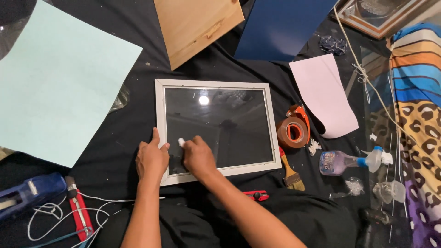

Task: The person is preparing a picture frame by cleaning the glass with a cloth, brushing out debris from the frame, and then inserting a blue backing board.

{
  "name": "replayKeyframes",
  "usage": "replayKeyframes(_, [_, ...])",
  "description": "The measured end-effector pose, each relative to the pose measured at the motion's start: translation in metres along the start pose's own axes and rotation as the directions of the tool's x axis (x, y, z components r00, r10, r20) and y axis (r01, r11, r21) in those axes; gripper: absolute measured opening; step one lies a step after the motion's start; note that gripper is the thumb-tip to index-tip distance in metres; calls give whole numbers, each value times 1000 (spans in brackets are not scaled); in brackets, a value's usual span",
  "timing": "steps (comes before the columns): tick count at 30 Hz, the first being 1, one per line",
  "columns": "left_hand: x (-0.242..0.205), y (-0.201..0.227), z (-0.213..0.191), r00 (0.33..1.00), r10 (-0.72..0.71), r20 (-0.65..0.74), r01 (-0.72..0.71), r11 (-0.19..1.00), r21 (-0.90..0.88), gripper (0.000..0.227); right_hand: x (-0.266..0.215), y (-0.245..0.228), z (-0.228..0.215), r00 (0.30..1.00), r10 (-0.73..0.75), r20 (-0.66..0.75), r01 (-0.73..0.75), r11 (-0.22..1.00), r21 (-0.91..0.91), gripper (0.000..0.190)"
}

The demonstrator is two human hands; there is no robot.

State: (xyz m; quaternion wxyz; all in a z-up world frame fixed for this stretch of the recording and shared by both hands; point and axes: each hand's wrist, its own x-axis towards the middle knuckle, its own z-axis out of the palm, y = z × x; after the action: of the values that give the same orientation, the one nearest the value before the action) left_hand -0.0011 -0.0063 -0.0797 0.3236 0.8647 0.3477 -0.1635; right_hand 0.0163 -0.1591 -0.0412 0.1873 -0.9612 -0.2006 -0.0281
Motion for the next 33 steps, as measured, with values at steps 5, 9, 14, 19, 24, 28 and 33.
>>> replayKeyframes(5, [-12,7,-10,1000,-11,13,12,998,-62,66,-19,157,-54,970,242,-37,-245,964,-108,10])
replayKeyframes(9, [-6,5,1,1000,2,10,-1,999,-42,68,-27,220,-94,908,415,-61,-420,896,-145,21])
replayKeyframes(14, [-11,4,-3,1000,7,4,-6,995,-99,68,-29,206,-114,945,302,126,-276,942,-188,36])
replayKeyframes(19, [-23,16,-30,998,2,64,6,992,-124,66,-24,177,-88,951,301,-65,-306,948,-91,17])
replayKeyframes(24, [-13,9,-23,997,27,66,-26,1000,-16,63,-12,29,3,993,-44,-112,63,984,167,7])
replayKeyframes(28, [-15,10,-26,997,35,68,-37,999,21,65,8,-27,23,972,-97,-213,117,990,81,14])
replayKeyframes(33, [-30,21,-42,997,-2,72,7,998,-63,64,7,66,-25,997,-8,-70,9,1000,21,3])
